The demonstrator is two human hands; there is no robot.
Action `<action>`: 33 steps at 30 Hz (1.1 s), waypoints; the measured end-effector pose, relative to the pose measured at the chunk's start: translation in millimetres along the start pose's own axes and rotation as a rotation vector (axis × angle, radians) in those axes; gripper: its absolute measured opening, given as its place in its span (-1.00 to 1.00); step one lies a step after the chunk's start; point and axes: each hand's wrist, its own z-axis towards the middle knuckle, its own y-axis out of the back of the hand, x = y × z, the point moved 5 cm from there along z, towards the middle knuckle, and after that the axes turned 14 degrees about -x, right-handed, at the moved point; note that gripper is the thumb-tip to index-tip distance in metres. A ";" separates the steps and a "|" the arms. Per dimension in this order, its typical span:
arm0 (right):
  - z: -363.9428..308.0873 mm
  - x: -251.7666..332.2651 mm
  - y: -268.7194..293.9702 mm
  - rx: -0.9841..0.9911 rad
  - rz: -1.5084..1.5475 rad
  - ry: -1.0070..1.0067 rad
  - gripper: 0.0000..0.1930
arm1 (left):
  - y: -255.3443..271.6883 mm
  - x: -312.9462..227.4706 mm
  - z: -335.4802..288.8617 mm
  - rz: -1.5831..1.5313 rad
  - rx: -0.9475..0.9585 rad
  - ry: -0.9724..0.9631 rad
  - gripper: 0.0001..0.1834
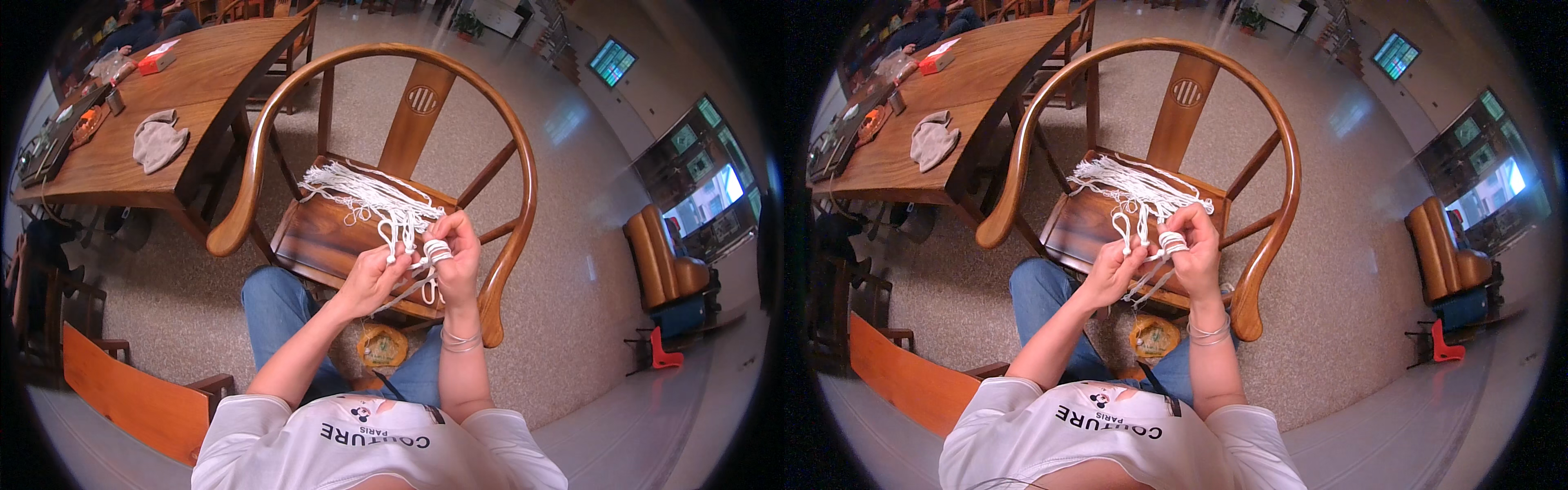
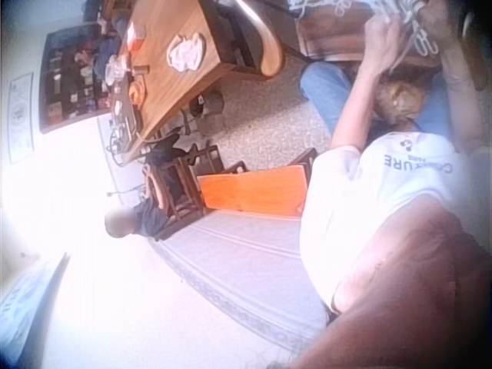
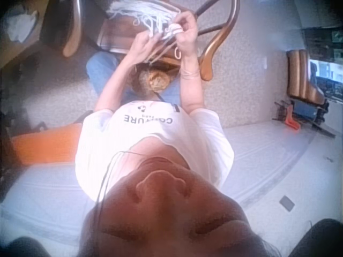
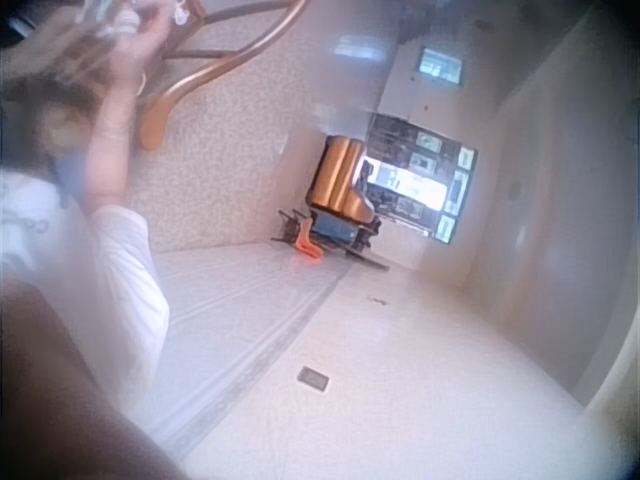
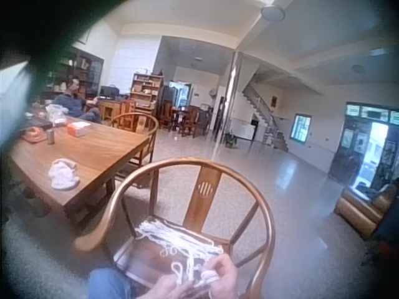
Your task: The person organizes and cuts white strings from a bundle, then wraps them around their hand and a small orange container.
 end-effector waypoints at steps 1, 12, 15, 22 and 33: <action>-0.4 -1.8 0.4 -0.002 0.050 -0.069 -0.89 | -0.3 -1.4 -0.1 -0.006 0.036 -0.032 -0.76; -2.8 -8.4 -2.7 0.200 0.156 -0.203 -0.82 | -4.4 2.2 -4.9 -0.110 0.305 -0.004 -0.72; -0.1 2.6 -7.5 0.165 0.201 -0.084 -0.91 | -1.0 0.5 -2.9 -0.103 0.211 0.004 -0.74; -4.5 7.5 -6.7 0.115 0.012 -0.137 -0.86 | 6.0 -9.1 8.3 0.218 -0.031 -0.223 -0.83; -2.4 8.0 -11.7 0.215 -0.171 -0.249 -0.78 | 0.7 -11.6 5.4 0.520 0.023 -0.422 -0.88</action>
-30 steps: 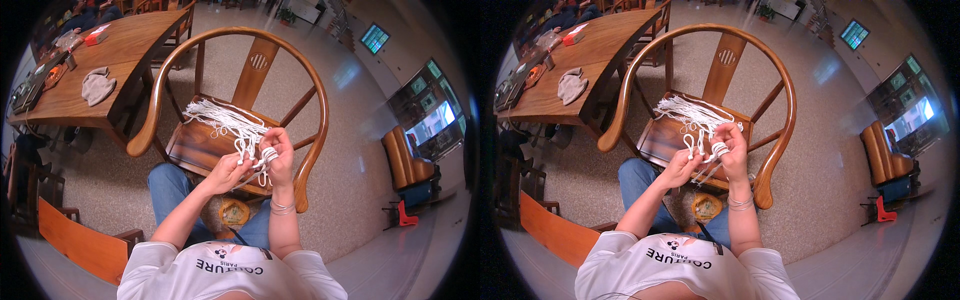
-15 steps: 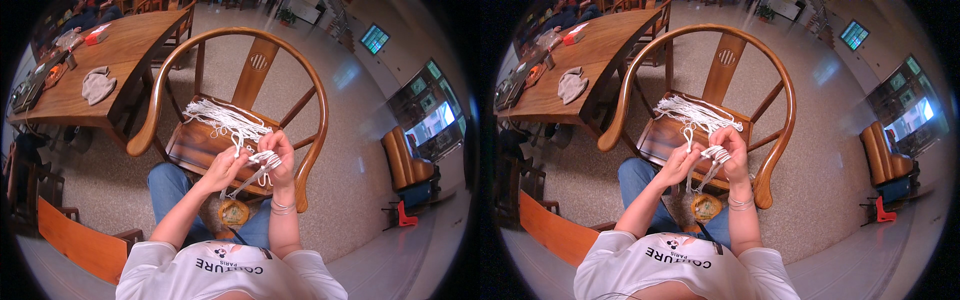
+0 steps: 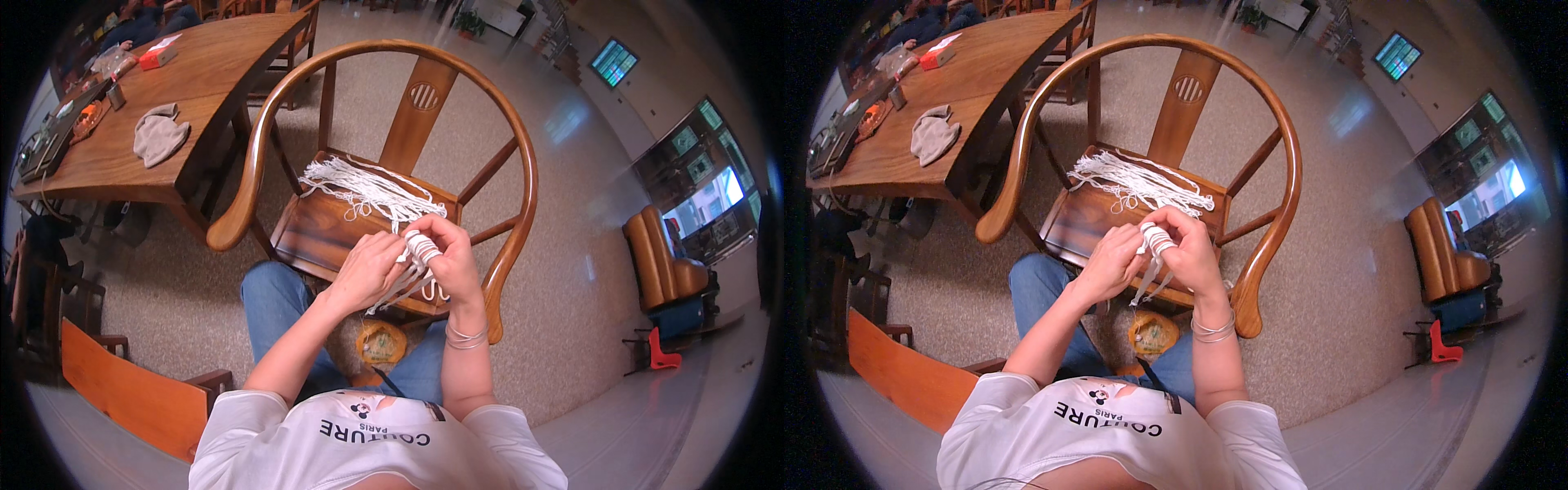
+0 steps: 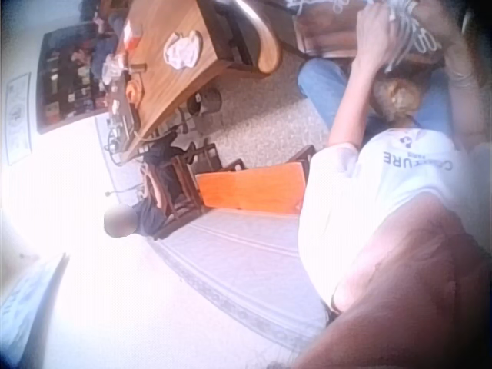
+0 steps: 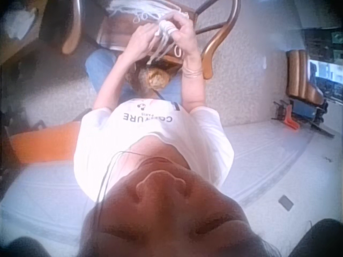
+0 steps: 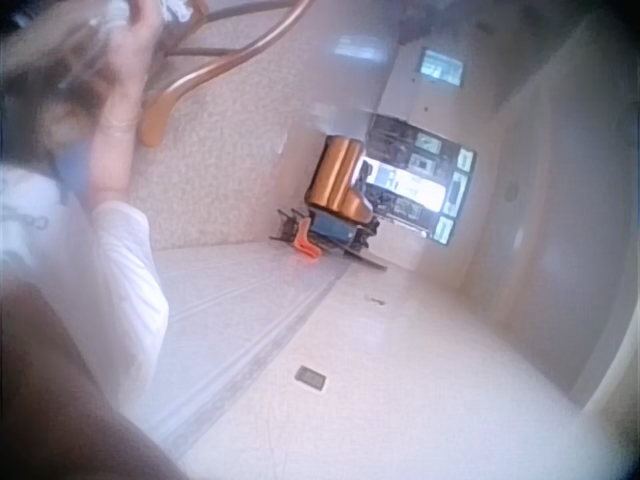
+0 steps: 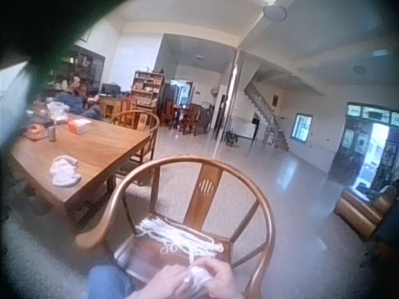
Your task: The person organizes and cuts white strings from a bundle, then wraps them around their hand and a small orange container.
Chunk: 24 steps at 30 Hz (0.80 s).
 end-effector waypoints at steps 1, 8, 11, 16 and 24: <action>0.0 0.4 1.3 -0.011 0.011 0.005 -0.80 | -1.9 4.1 -1.2 -0.013 0.018 0.019 -0.88; 9.1 11.9 12.8 -0.078 0.099 0.240 -0.82 | -33.1 65.2 -39.6 -0.225 0.135 0.262 -0.84; 8.9 19.4 14.1 -0.082 0.087 0.224 -0.84 | -37.0 105.3 -73.5 0.152 0.375 0.332 -0.73; 12.0 12.5 18.5 -0.092 0.044 0.227 -0.87 | -5.0 46.0 -5.3 -0.875 0.216 0.617 -0.54; 16.1 -3.5 15.2 -0.180 0.179 0.220 -0.87 | -40.1 16.1 4.1 -0.866 0.292 0.509 -0.66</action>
